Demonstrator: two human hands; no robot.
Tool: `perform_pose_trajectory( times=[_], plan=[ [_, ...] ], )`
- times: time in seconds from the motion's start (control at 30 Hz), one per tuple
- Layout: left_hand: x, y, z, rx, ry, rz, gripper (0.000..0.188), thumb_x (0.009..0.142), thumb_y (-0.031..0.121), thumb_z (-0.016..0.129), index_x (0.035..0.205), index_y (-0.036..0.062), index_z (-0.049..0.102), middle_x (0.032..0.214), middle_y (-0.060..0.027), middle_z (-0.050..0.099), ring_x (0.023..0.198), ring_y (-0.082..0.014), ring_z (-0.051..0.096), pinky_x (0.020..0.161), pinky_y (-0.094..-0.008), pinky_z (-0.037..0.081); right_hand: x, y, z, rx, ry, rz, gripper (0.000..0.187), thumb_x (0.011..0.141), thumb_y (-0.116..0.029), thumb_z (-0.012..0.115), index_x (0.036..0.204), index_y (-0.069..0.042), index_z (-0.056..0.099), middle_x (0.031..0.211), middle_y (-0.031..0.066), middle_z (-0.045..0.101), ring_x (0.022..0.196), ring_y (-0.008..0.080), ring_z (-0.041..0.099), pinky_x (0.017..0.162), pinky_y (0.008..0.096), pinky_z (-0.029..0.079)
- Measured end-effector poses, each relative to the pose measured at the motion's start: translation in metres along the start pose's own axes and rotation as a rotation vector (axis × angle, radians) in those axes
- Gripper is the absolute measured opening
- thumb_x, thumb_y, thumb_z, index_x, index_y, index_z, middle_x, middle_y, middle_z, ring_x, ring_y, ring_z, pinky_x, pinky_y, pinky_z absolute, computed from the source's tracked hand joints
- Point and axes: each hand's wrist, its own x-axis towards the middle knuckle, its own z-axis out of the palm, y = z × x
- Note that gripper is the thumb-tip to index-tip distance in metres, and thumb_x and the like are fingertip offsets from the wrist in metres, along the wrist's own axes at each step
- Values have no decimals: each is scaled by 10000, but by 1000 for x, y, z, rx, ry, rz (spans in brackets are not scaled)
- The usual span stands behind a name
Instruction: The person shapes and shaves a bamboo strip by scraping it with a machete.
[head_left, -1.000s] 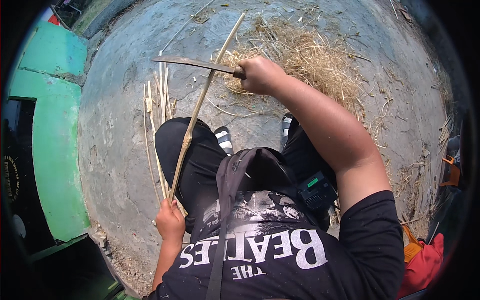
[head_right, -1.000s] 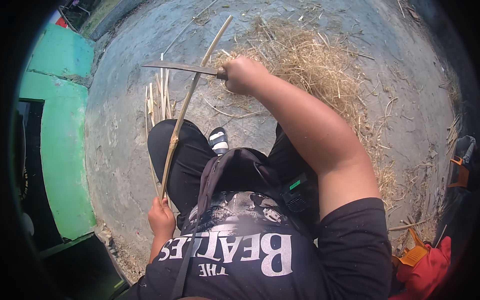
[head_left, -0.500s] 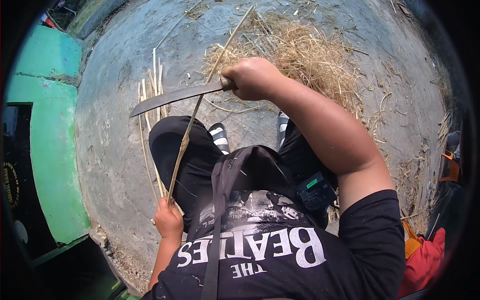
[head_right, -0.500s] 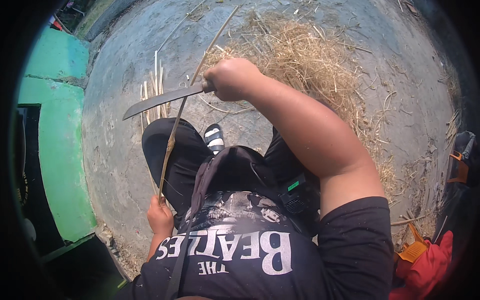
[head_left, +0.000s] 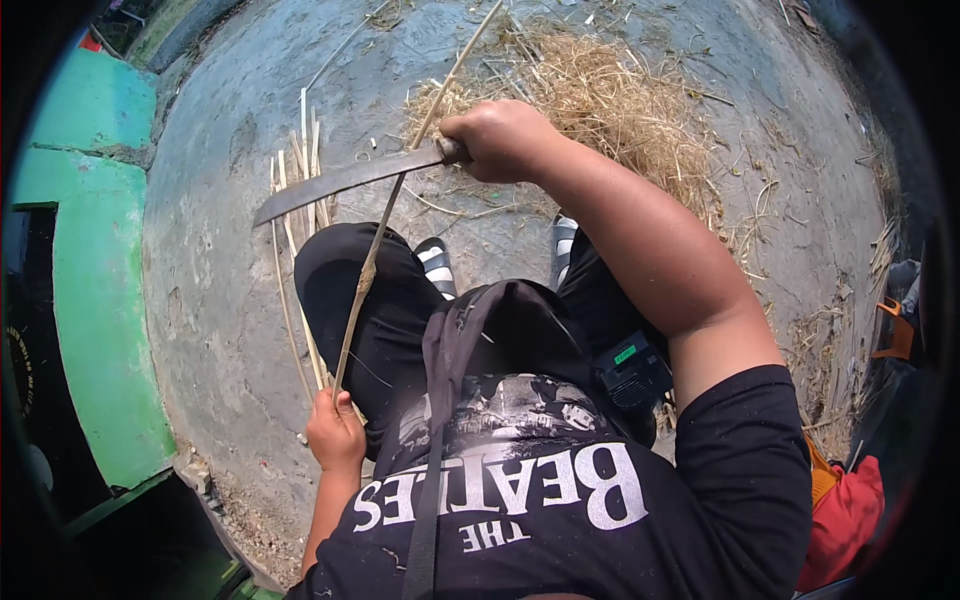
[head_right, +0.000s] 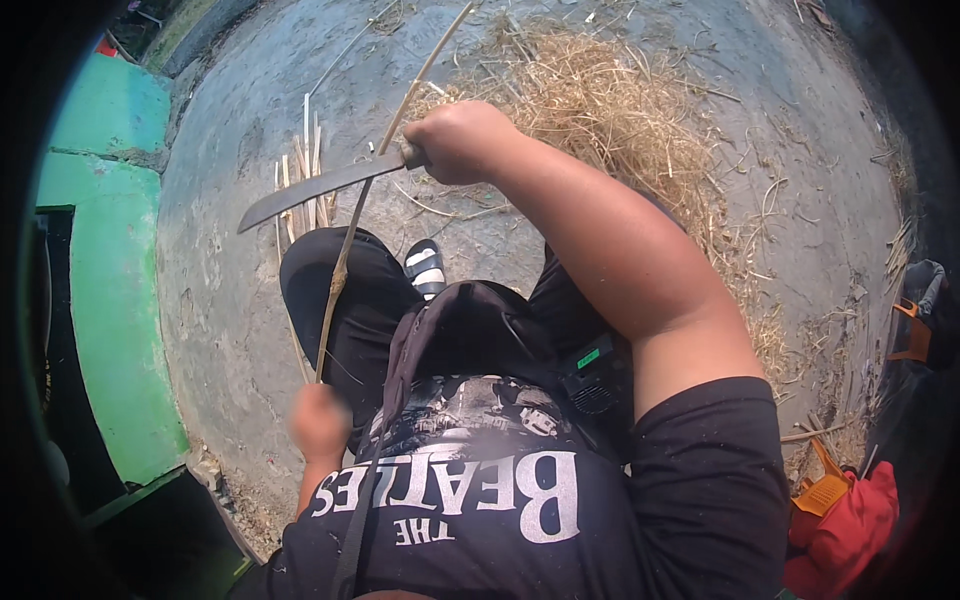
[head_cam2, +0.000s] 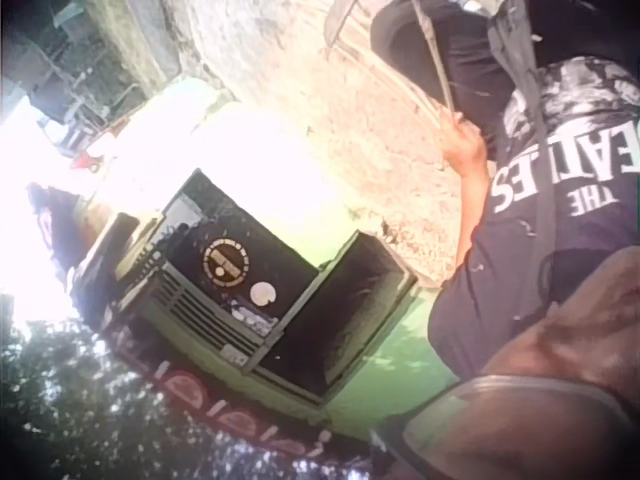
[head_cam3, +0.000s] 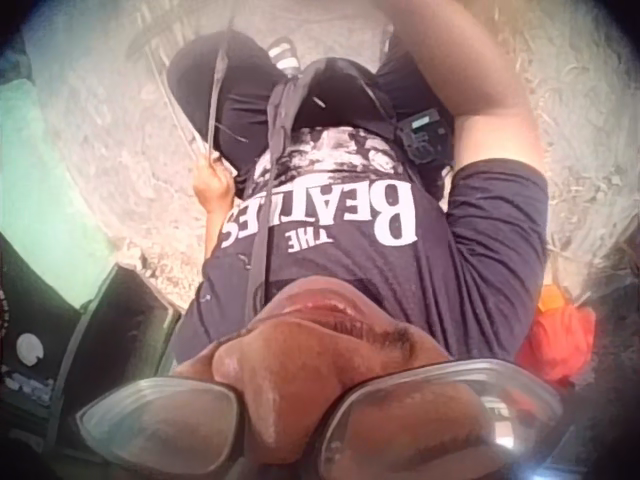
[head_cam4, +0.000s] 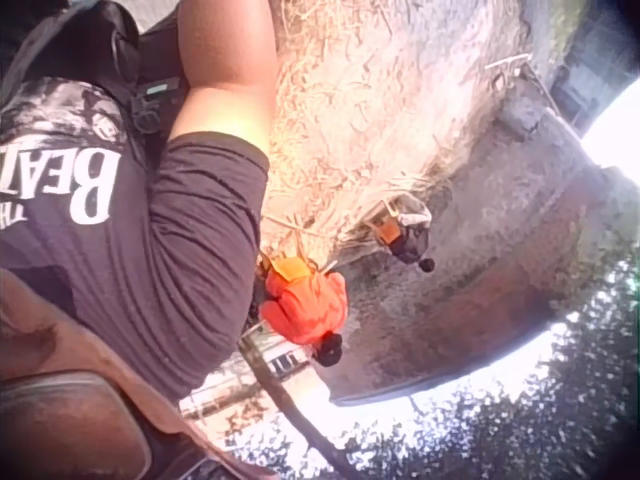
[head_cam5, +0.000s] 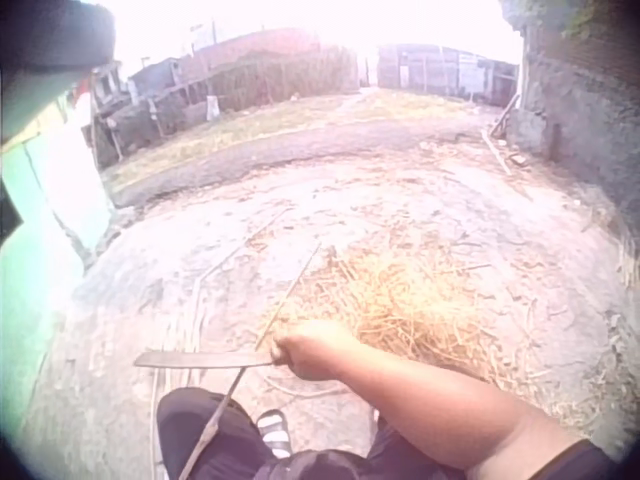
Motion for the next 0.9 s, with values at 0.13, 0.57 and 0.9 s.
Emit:
perform_pose_trajectory(
  times=[0.13, 0.57, 0.9],
  plan=[
    [6, 3, 6, 40, 3, -30, 317, 1052, 342, 536, 957, 47, 601, 785, -214, 649, 730, -478, 628, 623, -551, 465, 11, 57, -2, 208, 124, 361, 241, 871, -183, 666, 1098, -121, 721, 1010, 149, 751, 955, 342, 722, 841, 449, 578],
    [16, 0, 0, 56, -31, 16, 311, 1049, 295, 545, 892, 29, 579, 713, -249, 627, 695, -503, 613, 585, -564, 439, 0, 60, 4, 205, 149, 269, 130, 856, -163, 694, 966, -94, 692, 881, 170, 720, 843, 373, 702, 745, 467, 549],
    [20, 9, -12, 9, -69, -11, 366, 1056, 321, 536, 858, 16, 575, 695, -256, 613, 674, -505, 605, 569, -551, 431, 6, 24, 0, 17, -2, 137, 158, 827, -162, 651, 971, -141, 713, 941, 135, 742, 936, 335, 725, 815, 468, 578]
  ],
)
